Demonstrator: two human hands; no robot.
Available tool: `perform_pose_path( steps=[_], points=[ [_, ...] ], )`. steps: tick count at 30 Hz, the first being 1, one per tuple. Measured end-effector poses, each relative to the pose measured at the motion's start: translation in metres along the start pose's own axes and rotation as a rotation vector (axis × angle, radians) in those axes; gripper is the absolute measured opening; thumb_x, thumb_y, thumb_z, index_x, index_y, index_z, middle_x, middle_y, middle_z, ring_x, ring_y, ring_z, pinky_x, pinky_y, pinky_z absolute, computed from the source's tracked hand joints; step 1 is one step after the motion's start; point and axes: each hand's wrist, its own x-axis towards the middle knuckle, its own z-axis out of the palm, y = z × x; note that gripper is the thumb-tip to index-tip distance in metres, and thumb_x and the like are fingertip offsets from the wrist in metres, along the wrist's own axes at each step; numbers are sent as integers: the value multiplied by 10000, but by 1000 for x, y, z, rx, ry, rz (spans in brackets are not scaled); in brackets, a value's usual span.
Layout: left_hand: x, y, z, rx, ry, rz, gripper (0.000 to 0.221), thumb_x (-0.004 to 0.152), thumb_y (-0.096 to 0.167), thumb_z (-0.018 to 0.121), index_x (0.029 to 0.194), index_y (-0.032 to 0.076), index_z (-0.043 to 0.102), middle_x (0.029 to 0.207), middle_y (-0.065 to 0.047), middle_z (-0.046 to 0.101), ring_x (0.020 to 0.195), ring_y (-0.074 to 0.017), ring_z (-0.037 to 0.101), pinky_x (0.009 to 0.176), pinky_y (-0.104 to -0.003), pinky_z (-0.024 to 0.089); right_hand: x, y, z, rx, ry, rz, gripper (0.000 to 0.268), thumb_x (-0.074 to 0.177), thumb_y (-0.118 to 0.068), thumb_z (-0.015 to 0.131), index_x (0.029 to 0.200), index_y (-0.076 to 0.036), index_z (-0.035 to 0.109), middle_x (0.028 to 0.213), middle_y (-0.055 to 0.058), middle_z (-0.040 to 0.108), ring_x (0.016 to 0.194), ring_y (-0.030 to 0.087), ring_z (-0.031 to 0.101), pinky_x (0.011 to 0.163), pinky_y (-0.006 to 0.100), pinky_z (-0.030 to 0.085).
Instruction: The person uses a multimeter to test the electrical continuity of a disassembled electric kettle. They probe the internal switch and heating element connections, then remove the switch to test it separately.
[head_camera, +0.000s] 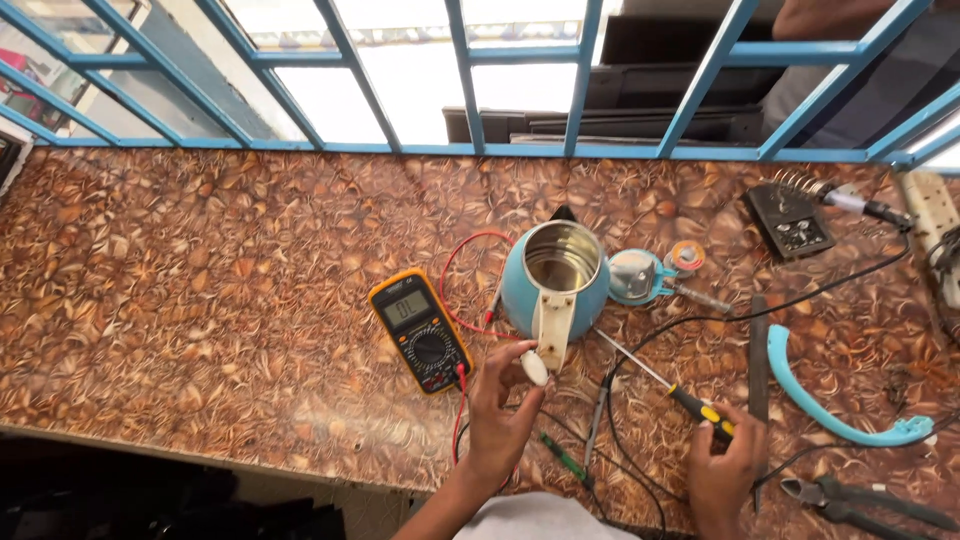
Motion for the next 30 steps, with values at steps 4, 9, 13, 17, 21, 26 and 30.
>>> perform_pose_path(
  steps=[4, 9, 13, 17, 21, 26, 30],
  points=[
    [1, -8, -5, 27, -31, -8, 548, 861, -118, 720, 1347, 57, 537, 1326, -177, 625, 1009, -203, 685, 918, -288, 596, -5, 33, 14, -71, 55, -200, 280, 973, -14, 610, 1238, 8, 695, 1204, 199, 575, 1197, 385, 535, 1068, 518, 402],
    [5, -8, -14, 101, -53, 261, 468, 918, -98, 693, 1327, 34, 506, 1322, -251, 604, 1237, -323, 638, 938, -332, 598, -20, 33, 19, -192, 39, -164, 333, 953, -52, 644, 1280, -13, 693, 1264, 157, 540, 1239, 334, 488, 1061, 495, 317],
    [3, -27, -12, 59, -79, 292, 498, 901, -85, 718, 1333, 39, 502, 1319, -254, 607, 1241, -342, 629, 952, -338, 615, -34, 35, 27, -220, 21, -117, 348, 987, -115, 683, 1328, -44, 681, 1353, 160, 563, 1297, 331, 467, 1152, 530, 304],
    [-2, -28, -2, 50, -229, 272, 495, 912, -73, 718, 1348, 22, 505, 1347, -236, 595, 1226, -321, 639, 1032, -338, 592, -41, 34, 26, -220, 60, -154, 340, 969, -110, 735, 1297, -31, 700, 1355, 136, 578, 1300, 327, 482, 1139, 489, 309],
    [-4, -20, 1, 79, -325, 233, 519, 895, -90, 721, 1356, 43, 523, 1328, -191, 608, 1257, -318, 615, 1004, -352, 583, -46, 21, 24, -216, 88, -90, 346, 980, -156, 725, 1308, -54, 684, 1398, 113, 564, 1347, 329, 459, 1215, 599, 264],
    [-9, -27, -3, 155, -381, 124, 551, 871, -42, 739, 1366, 99, 543, 1266, -165, 538, 1188, -299, 582, 1055, -375, 534, -57, -46, 26, 150, 273, -118, 138, 1028, -1, 628, 1163, 24, 645, 1272, 166, 562, 1189, 307, 515, 1056, 488, 464],
    [-6, -22, -11, 159, -435, 84, 503, 907, 3, 732, 1361, 148, 572, 1244, -149, 526, 1122, -265, 614, 998, -350, 526, -66, -120, 30, 540, -117, 195, 196, 1016, -213, 574, 1108, -82, 688, 1153, 107, 649, 1064, 250, 641, 882, 383, 588]
  ],
)
